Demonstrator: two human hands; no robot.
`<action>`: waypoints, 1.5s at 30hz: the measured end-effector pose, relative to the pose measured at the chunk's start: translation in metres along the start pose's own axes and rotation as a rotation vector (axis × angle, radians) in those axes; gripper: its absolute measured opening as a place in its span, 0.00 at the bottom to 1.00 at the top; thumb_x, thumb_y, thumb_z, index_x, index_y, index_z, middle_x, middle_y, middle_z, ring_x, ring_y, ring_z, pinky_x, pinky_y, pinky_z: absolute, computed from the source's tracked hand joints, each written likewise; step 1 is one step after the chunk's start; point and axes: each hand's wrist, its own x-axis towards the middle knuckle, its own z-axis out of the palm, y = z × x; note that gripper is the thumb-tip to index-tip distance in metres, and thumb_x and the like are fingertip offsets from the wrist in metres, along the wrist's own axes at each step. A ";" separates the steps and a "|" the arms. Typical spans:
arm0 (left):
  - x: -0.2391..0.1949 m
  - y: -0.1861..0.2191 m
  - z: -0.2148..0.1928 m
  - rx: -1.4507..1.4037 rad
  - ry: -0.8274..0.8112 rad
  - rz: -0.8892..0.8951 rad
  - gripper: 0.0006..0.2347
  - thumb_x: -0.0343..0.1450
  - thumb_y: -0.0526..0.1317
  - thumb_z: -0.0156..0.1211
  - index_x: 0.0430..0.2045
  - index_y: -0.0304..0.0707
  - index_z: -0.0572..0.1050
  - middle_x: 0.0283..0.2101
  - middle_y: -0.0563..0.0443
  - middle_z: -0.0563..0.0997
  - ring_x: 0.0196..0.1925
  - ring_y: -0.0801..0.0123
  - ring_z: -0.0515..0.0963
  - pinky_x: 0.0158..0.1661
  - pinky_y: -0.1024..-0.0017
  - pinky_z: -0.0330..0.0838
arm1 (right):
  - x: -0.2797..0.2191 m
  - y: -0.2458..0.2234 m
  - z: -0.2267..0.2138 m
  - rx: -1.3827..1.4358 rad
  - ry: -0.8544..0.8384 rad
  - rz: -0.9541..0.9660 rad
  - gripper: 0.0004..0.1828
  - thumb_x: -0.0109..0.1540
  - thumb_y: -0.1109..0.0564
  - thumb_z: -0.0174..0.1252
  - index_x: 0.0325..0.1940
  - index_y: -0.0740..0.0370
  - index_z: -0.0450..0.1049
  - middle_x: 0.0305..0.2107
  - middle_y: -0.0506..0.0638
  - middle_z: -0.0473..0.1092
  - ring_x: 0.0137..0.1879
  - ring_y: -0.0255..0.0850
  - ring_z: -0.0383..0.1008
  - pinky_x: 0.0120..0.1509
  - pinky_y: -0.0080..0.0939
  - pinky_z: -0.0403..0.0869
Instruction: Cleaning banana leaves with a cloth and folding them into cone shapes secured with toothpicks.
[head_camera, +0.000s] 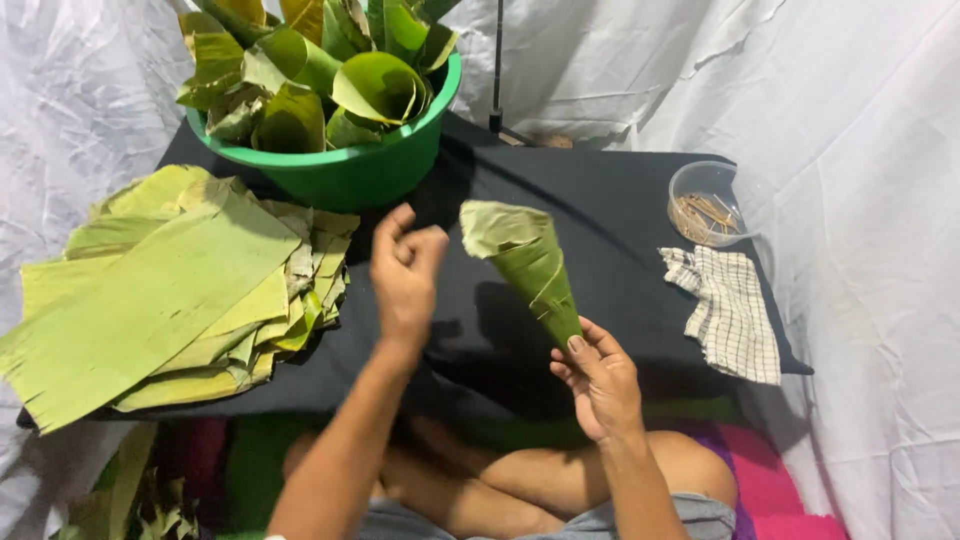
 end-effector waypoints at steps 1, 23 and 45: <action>-0.019 -0.008 0.008 -0.002 -0.003 0.006 0.23 0.71 0.34 0.66 0.60 0.27 0.68 0.38 0.38 0.82 0.40 0.64 0.81 0.47 0.65 0.80 | -0.002 0.000 0.004 0.003 -0.002 -0.006 0.19 0.63 0.64 0.61 0.59 0.67 0.73 0.39 0.58 0.76 0.39 0.51 0.82 0.42 0.47 0.84; -0.080 -0.013 -0.001 0.121 -0.630 -0.128 0.29 0.64 0.28 0.63 0.64 0.35 0.69 0.53 0.35 0.78 0.59 0.54 0.76 0.56 0.53 0.73 | 0.008 -0.073 0.031 -0.277 -0.080 -0.048 0.15 0.65 0.58 0.59 0.52 0.71 0.77 0.32 0.62 0.77 0.31 0.48 0.81 0.32 0.50 0.83; -0.076 -0.015 -0.015 0.261 -0.803 -0.071 0.33 0.61 0.32 0.57 0.68 0.45 0.67 0.58 0.34 0.76 0.62 0.40 0.74 0.60 0.47 0.67 | -0.036 -0.097 0.052 -0.981 -0.202 -0.669 0.20 0.51 0.56 0.77 0.46 0.61 0.82 0.37 0.58 0.79 0.46 0.50 0.82 0.50 0.49 0.79</action>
